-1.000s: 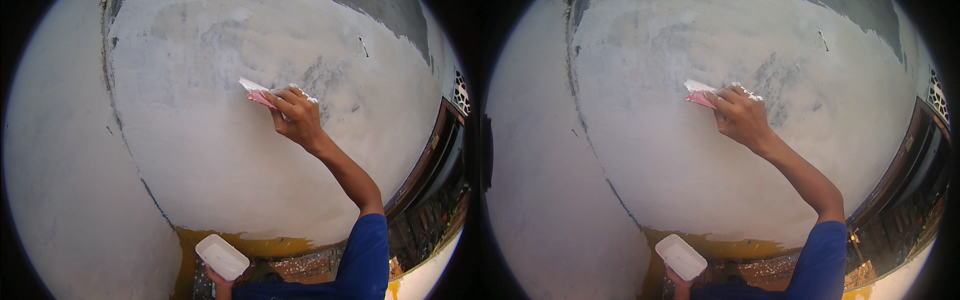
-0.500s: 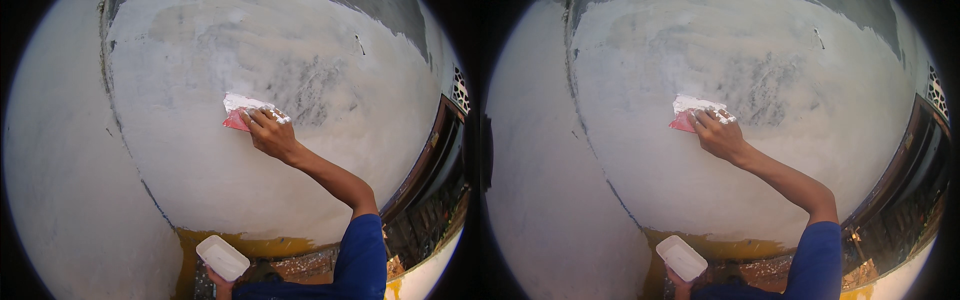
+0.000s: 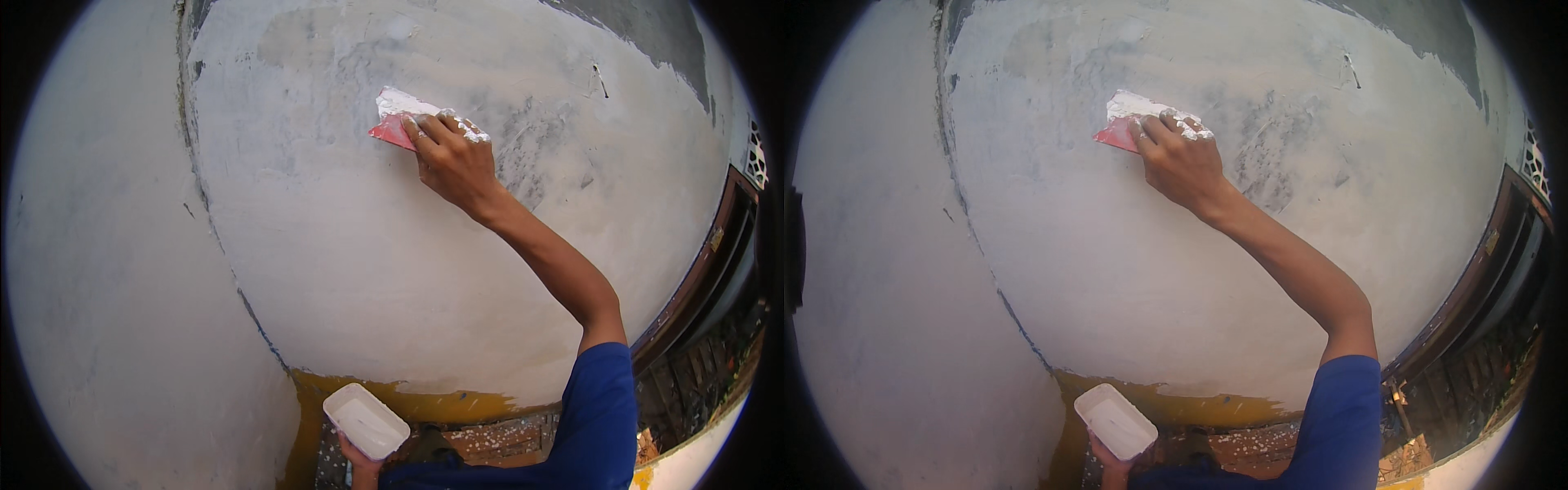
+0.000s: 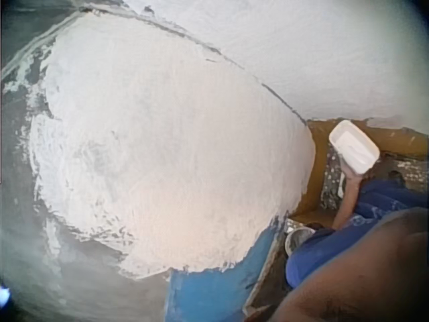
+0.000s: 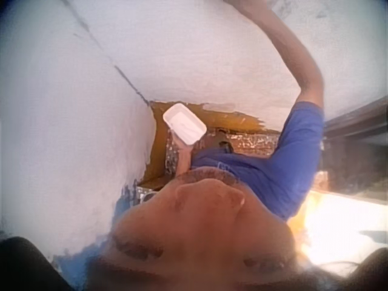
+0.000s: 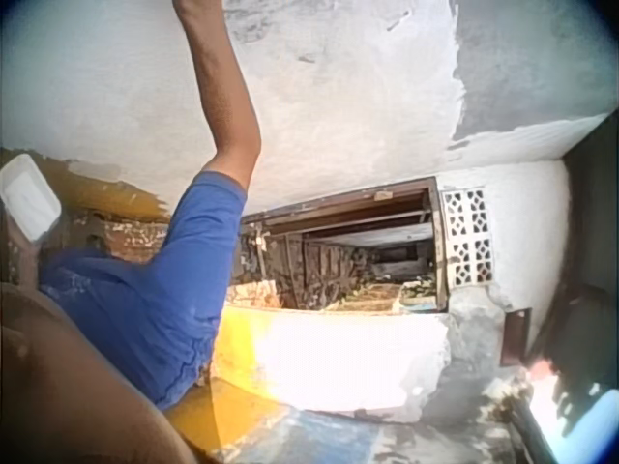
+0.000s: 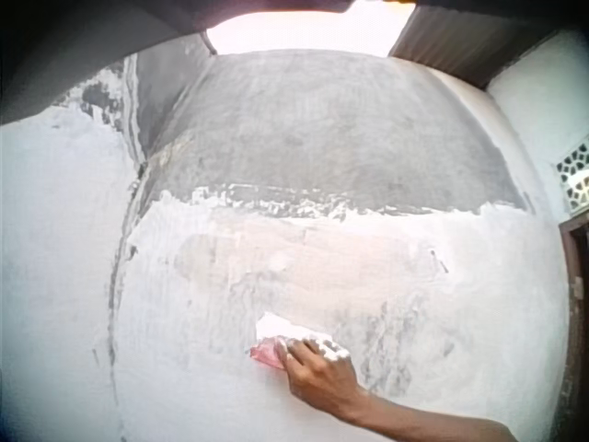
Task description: The person applies a white substance to a wall corner using a spreader, repeatedly scooping the material from a small white container and smoothing it across the surface.
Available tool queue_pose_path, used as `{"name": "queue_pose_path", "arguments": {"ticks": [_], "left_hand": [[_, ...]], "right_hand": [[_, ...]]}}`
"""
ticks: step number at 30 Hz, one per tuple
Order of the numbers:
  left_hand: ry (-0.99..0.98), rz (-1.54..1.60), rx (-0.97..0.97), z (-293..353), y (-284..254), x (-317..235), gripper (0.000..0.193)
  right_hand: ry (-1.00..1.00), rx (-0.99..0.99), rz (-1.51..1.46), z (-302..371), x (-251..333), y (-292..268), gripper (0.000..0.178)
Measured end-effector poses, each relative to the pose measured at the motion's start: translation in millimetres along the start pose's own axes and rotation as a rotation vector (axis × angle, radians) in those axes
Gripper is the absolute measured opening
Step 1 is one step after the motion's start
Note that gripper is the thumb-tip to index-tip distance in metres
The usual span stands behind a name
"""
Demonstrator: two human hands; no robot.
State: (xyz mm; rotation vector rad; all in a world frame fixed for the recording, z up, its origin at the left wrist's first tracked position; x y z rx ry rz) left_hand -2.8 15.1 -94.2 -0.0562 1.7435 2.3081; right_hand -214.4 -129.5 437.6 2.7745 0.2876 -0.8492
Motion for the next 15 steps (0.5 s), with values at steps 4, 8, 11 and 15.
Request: {"name": "queue_pose_path", "arguments": {"ticks": [4, 8, 11, 15], "left_hand": [[-0.024, 0.018, -0.016, -6.6, -5.9, 1.8, 0.074], [0.033, -0.021, -0.002, 3.3, 12.3, 1.2, 0.072], [0.001, -0.005, 0.026, 4.0, 10.7, 1.3, 0.071], [0.015, 0.045, 0.007, 2.0, 9.2, -0.5, 0.072]], "right_hand": [[0.055, 0.127, -0.199, 13.6, 35.6, 4.0, 0.026], [0.175, -0.141, 0.031, -55.1, -46.9, -12.4, 0.024], [0.201, -0.266, 0.271, -91.1, -109.3, -13.7, 0.019], [0.086, -0.172, 0.202, -78.5, -89.4, 0.8, 0.021]]}}
Point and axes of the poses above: each hand's wrist, its own z-axis away from the middle knuckle, its own y-axis out of the palm, x = y × z, the point moved 2 cm from there along -z, towards the middle knuckle, and after that the axes turned 11 degrees about -x, right-handed, at the moved point
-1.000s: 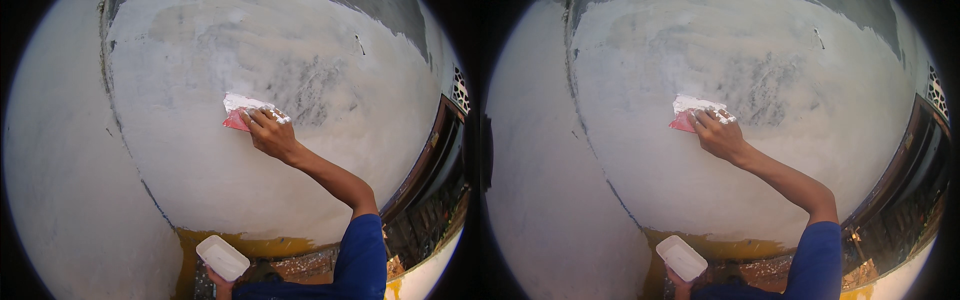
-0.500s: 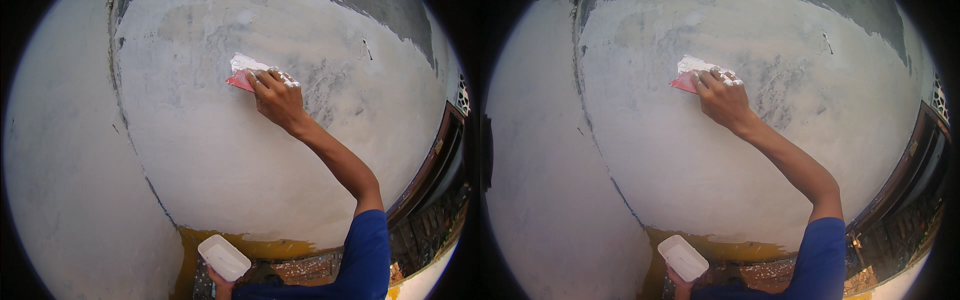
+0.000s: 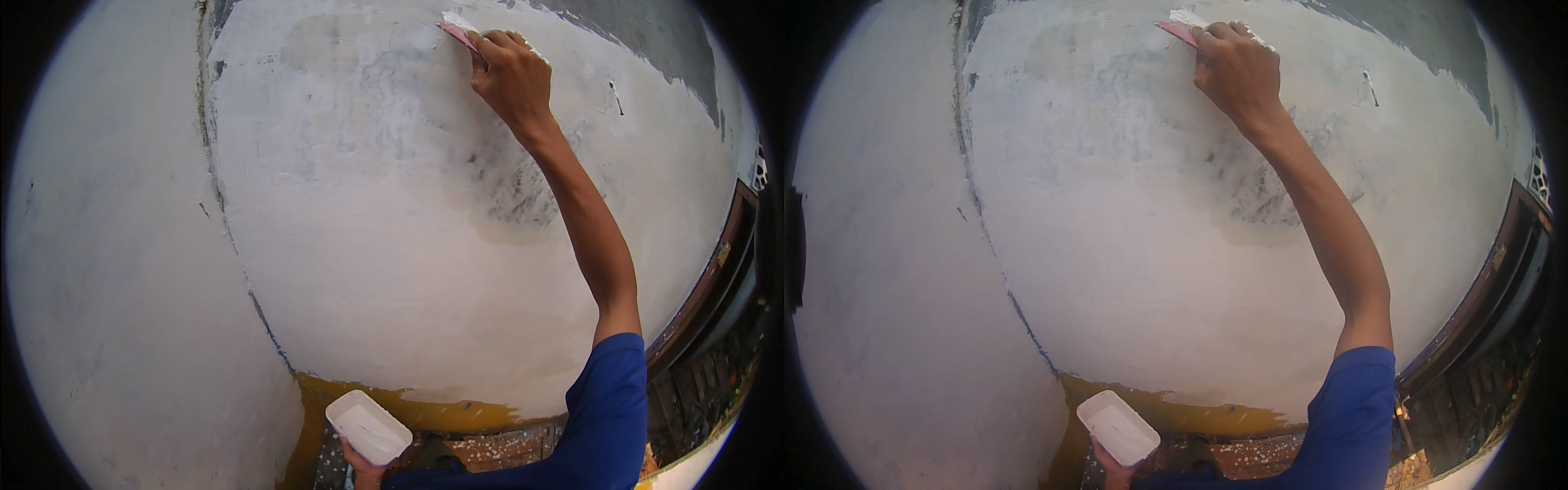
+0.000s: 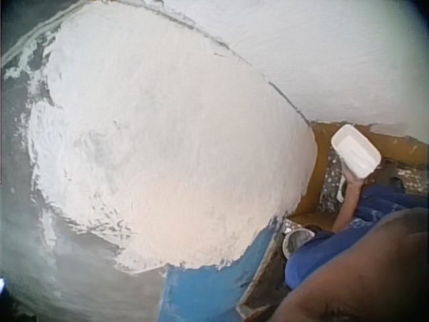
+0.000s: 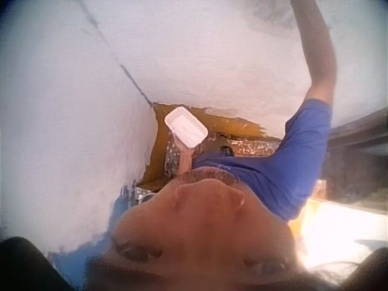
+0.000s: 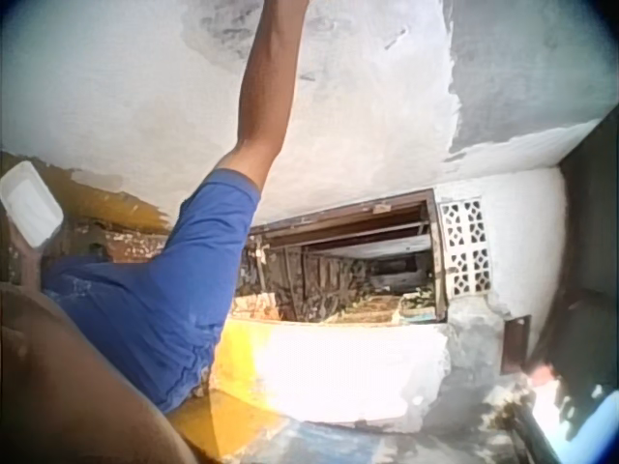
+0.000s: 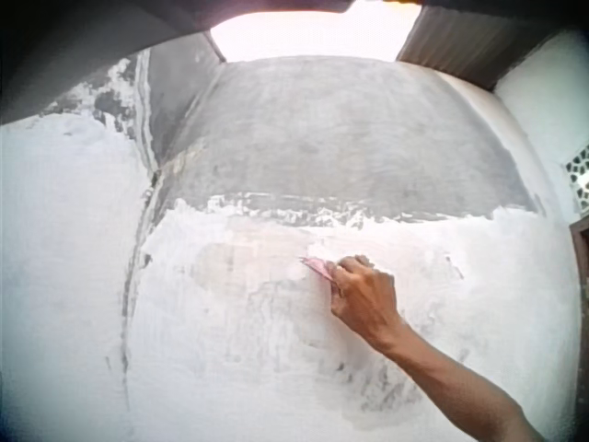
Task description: The person applies a white substance to a wall corner using a spreader, repeatedly scooping the material from a small white container and smoothing it across the surface.
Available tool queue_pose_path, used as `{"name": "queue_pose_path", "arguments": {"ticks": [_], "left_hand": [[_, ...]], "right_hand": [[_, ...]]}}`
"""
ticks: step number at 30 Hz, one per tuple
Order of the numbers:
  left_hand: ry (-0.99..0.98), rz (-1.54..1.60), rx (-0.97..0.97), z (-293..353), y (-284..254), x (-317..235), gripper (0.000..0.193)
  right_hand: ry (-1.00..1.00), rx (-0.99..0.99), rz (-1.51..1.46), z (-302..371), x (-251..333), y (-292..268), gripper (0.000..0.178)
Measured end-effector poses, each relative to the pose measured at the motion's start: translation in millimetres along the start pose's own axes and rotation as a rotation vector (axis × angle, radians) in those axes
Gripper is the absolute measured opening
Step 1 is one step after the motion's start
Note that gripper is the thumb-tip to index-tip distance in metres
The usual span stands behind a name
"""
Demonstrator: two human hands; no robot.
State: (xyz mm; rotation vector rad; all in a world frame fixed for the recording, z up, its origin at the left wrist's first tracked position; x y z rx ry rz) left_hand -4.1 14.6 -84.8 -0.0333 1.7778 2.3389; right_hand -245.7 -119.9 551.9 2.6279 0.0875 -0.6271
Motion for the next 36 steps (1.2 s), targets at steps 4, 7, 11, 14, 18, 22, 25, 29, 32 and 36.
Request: {"name": "queue_pose_path", "arguments": {"ticks": [4, 7, 11, 14, 18, 22, 25, 29, 32, 36], "left_hand": [[-0.02, 0.003, -0.007, -5.2, -5.9, -3.4, 0.072], [0.008, -0.031, -0.001, -0.9, 4.3, -6.1, 0.072], [0.065, 0.035, 0.019, 0.1, 5.6, -3.9, 0.072], [0.029, -0.019, 0.039, -1.8, 2.2, -4.0, 0.072], [0.09, -0.03, -0.014, 3.0, 0.9, -9.3, 0.072], [0.055, 0.01, -0.007, -0.6, -5.3, -7.6, 0.072], [0.083, -0.074, 0.047, 2.9, -9.8, -7.1, 0.074], [0.05, -0.057, 0.036, 3.8, -6.9, -6.3, 0.074], [0.1, -0.072, 0.047, 7.0, -6.0, -8.7, 0.074], [0.069, -0.026, -0.01, 2.9, -2.9, -6.1, 0.073]], "right_hand": [[-0.139, 0.222, -0.279, 60.8, 92.3, -10.2, 0.024], [-0.049, 0.266, -0.331, 49.6, 95.5, -15.7, 0.023], [-0.058, -0.167, 0.007, -5.0, 27.1, 4.7, 0.028], [-0.17, 0.021, 0.195, 11.3, 8.0, 35.6, 0.025], [-0.148, 0.159, -0.2, 31.6, 73.5, 15.9, 0.018], [0.051, -0.059, -0.188, -19.7, 15.0, -5.8, 0.018], [0.097, -0.154, 0.054, -57.4, -62.1, 5.1, 0.011], [-0.014, -0.053, 0.139, -43.6, -72.0, 24.6, 0.017], [-0.039, 0.03, -0.112, -5.0, 24.7, 20.8, 0.022], [-0.219, 0.192, -0.315, 49.9, 105.7, 12.2, 0.01]]}}
Point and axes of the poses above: each hand's wrist, its own z-axis away from the middle knuckle, its own y-axis out of the palm, x = y × z, the point moved 2 cm from there along -z, towards the middle knuckle, and after that the axes turned 11 degrees about -x, right-handed, at the moved point
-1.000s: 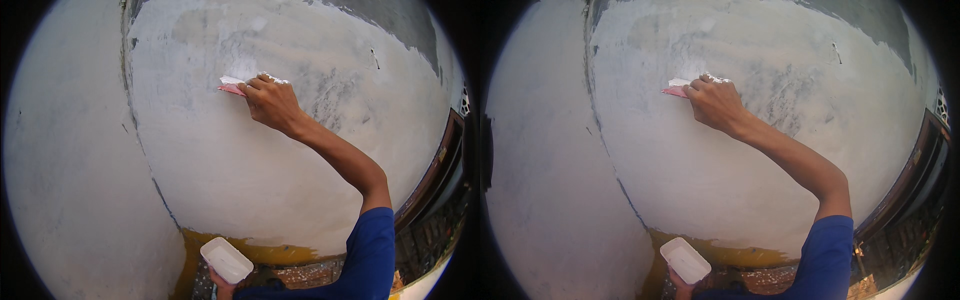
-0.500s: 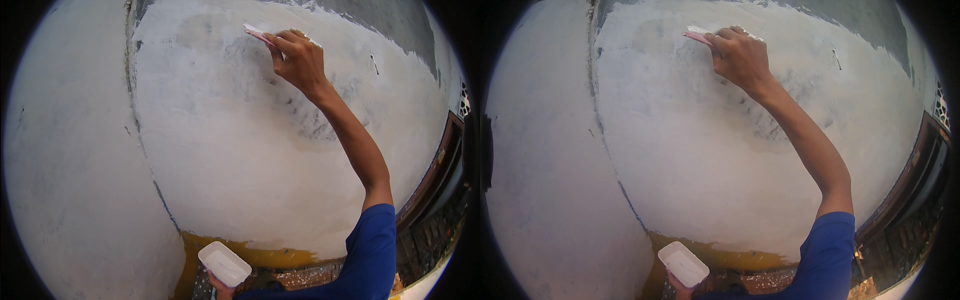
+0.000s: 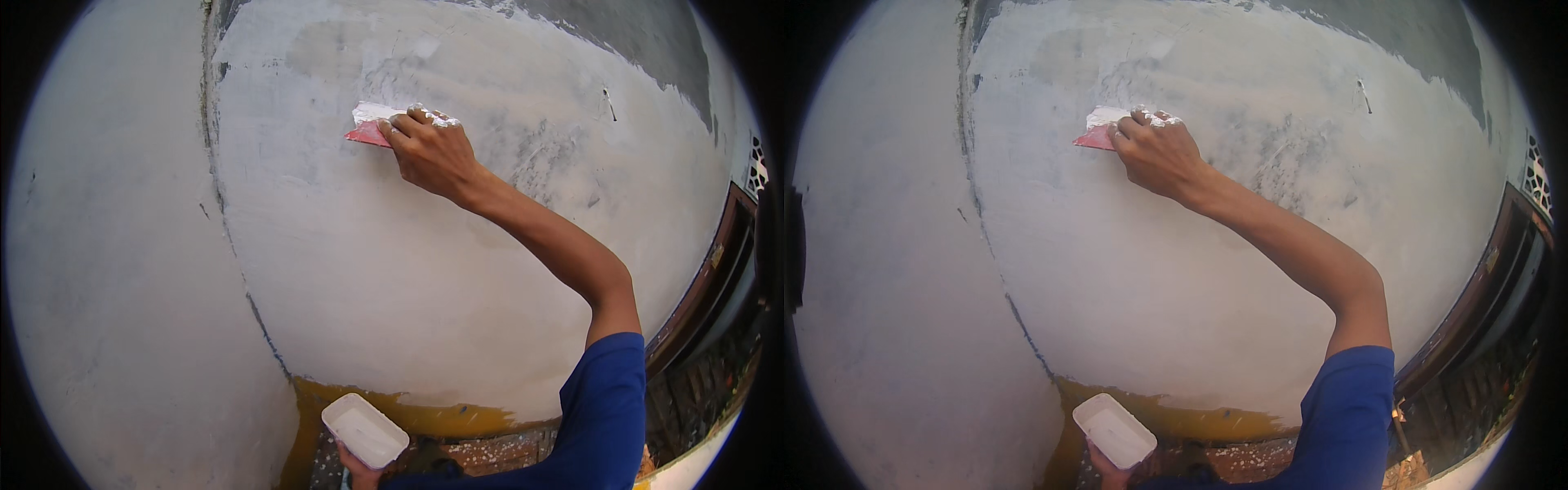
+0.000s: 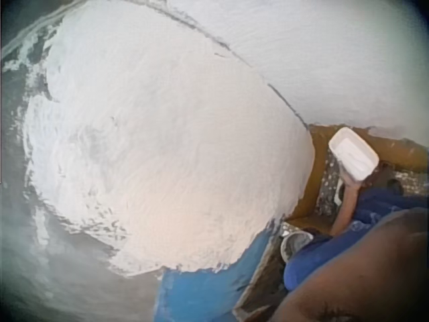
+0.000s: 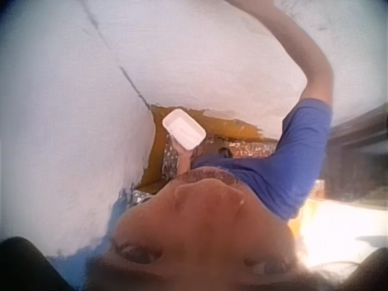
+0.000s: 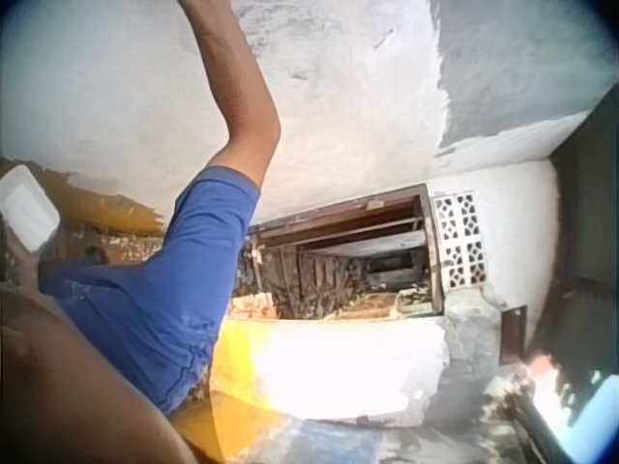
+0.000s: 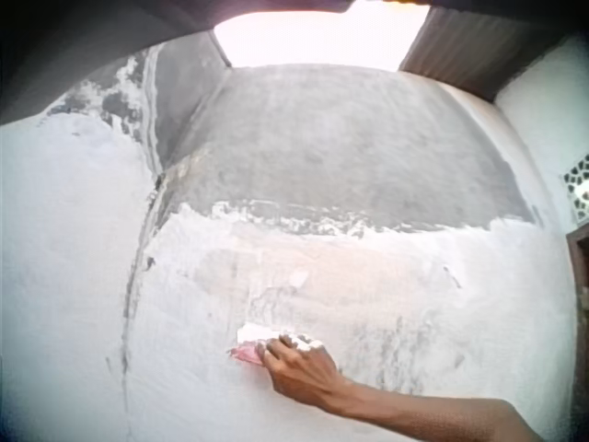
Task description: The person applies a white substance to a wall corner using a spreader, repeatedly scooping the material from a small white container and smoothing it across the surface.
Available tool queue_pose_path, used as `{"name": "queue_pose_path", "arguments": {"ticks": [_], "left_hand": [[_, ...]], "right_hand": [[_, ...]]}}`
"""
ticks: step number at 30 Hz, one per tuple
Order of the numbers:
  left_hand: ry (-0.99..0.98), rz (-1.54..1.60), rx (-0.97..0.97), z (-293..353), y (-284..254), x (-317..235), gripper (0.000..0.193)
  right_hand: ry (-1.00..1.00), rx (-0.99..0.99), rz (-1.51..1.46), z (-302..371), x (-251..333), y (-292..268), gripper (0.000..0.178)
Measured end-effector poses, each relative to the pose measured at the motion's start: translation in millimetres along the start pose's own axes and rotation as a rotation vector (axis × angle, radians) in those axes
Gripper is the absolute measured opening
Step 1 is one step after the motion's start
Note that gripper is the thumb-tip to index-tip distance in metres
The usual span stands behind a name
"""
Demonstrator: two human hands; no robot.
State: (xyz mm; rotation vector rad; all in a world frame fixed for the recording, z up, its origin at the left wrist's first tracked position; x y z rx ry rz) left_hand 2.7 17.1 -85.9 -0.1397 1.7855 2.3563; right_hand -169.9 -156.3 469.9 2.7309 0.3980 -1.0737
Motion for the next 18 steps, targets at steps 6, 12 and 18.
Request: {"name": "queue_pose_path", "arguments": {"ticks": [6, 12, 18], "left_hand": [[0.02, 0.033, 0.018, -1.2, -4.8, -1.3, 0.072], [0.05, 0.031, -0.002, 6.4, -0.7, -3.8, 0.072], [0.003, 0.026, -0.006, 3.2, -4.4, -3.8, 0.072]], "right_hand": [[0.223, -0.303, 0.187, -63.7, -105.4, -52.0, 0.016], [0.126, -0.112, 0.288, -53.7, -119.1, -31.6, 0.02], [0.093, -0.005, -0.033, -19.9, -30.5, -19.2, 0.02]]}}
Point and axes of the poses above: each hand's wrist, its own z-axis away from the middle knuckle, its own y-axis out of the palm, x = y × z, the point moved 2 cm from there along -z, towards the middle knuckle, and after that the axes turned 11 degrees about -x, right-handed, at the moved point
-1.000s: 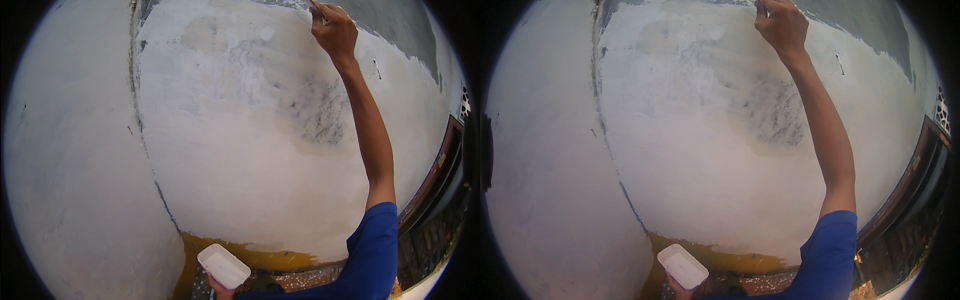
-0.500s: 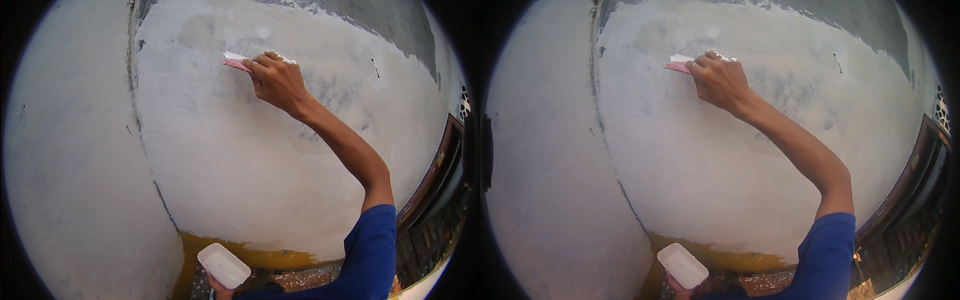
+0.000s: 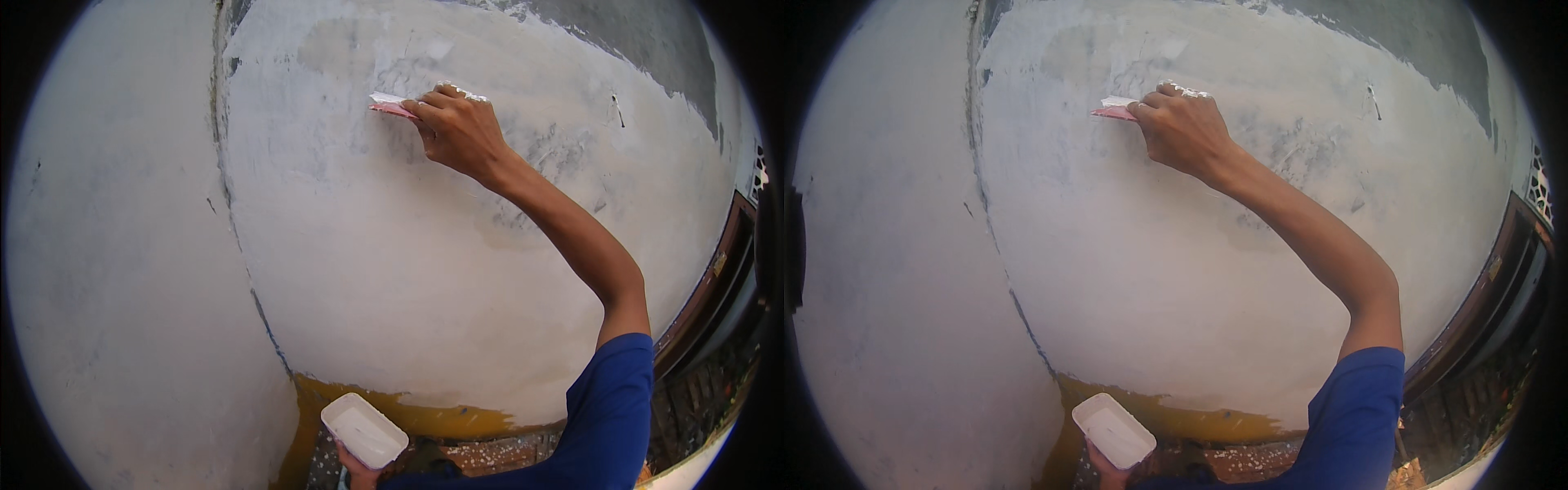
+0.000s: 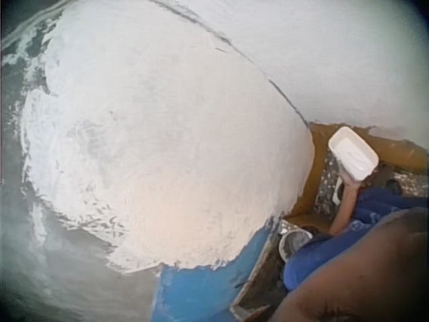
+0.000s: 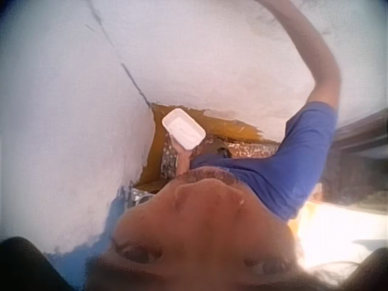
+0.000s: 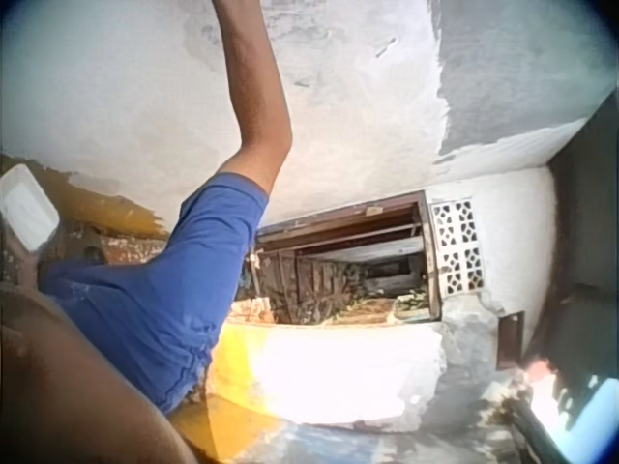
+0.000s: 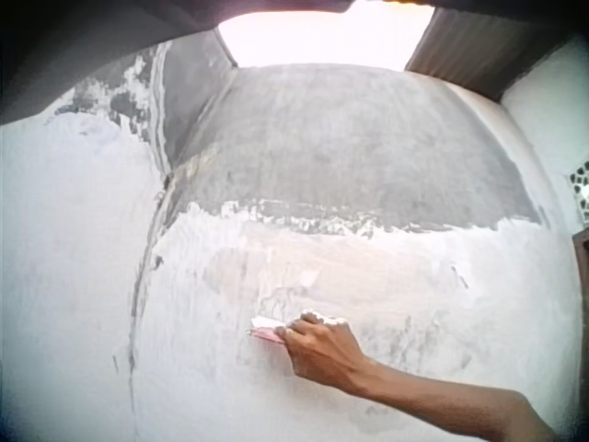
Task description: The person applies a white substance to a wall corner using a spreader, repeatedly scooping the material from a small white container and smoothing it across the surface.
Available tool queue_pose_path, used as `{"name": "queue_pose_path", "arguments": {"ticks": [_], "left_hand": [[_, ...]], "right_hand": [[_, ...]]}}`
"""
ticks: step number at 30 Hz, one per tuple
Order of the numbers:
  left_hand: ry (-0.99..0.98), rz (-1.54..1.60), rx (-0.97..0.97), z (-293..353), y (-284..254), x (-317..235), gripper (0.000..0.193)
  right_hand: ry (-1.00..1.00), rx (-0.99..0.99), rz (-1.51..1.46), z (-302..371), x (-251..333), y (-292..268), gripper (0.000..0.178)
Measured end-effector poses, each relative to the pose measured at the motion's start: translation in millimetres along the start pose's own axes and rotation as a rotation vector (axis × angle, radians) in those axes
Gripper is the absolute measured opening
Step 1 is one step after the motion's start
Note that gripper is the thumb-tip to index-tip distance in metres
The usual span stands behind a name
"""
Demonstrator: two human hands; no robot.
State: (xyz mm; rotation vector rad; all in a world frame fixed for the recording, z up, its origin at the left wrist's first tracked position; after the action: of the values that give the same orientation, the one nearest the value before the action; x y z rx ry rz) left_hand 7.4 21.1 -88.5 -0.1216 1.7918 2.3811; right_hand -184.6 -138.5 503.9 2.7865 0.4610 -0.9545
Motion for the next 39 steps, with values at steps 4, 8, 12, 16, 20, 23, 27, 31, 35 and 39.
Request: {"name": "queue_pose_path", "arguments": {"ticks": [4, 8, 12, 16, 20, 23, 27, 31, 35, 39], "left_hand": [[0.009, 0.03, 0.038, 1.4, 4.6, 5.2, 0.07], [0.044, 0.013, 0.027, 5.9, 6.3, -3.1, 0.07], [0.049, -0.038, 0.021, 2.5, 4.3, -1.6, 0.071], [0.018, 0.016, 0.014, -0.4, 3.7, -0.2, 0.07], [0.012, 0.013, -0.002, 0.6, 1.6, 0.6, 0.07], [0.024, 0.008, -0.01, 6.4, 6.4, 0.1, 0.069], [0.015, 0.043, -0.038, 12.1, 9.8, -1.6, 0.068], [-0.004, 0.044, -0.036, 11.5, 11.0, -0.5, 0.068], [-0.017, 0.014, -0.017, 11.6, 13.7, 1.8, 0.068], [-0.021, 0.023, -0.021, 11.2, 3.2, 1.8, 0.069]], "right_hand": [[-0.082, -0.281, 0.351, -21.7, -49.0, -12.6, 0.03], [-0.202, 0.053, 0.337, 23.0, -11.3, 28.4, 0.027], [-0.277, 0.116, 0.069, 29.6, 24.0, 0.3, 0.025], [0.076, -0.289, 0.176, -33.1, -63.6, -40.1, 0.025], [0.025, -0.294, 0.381, -47.8, -120.8, -44.3, 0.017], [0.046, -0.158, 0.328, -11.3, -91.8, -32.7, 0.028], [-0.051, 0.087, 0.087, 50.4, 13.7, -16.4, 0.035], [-0.004, 0.159, -0.081, 72.4, 41.4, -13.0, 0.033], [-0.011, -0.111, 0.184, 28.9, 1.2, -23.8, 0.033], [-0.203, 0.091, 0.317, 84.4, 16.2, 13.0, 0.034]]}}
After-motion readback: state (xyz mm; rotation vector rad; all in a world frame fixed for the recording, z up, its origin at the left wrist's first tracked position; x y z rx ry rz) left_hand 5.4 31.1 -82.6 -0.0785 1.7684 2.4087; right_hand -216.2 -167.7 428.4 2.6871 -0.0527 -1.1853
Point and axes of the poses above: each hand's wrist, its own z-axis away from the middle knuckle, its own y-axis out of the palm, x = y × z, the point moved 2 cm from there along -z, towards the middle knuckle, and after that the axes turned 11 degrees about -x, right-handed, at the moved point
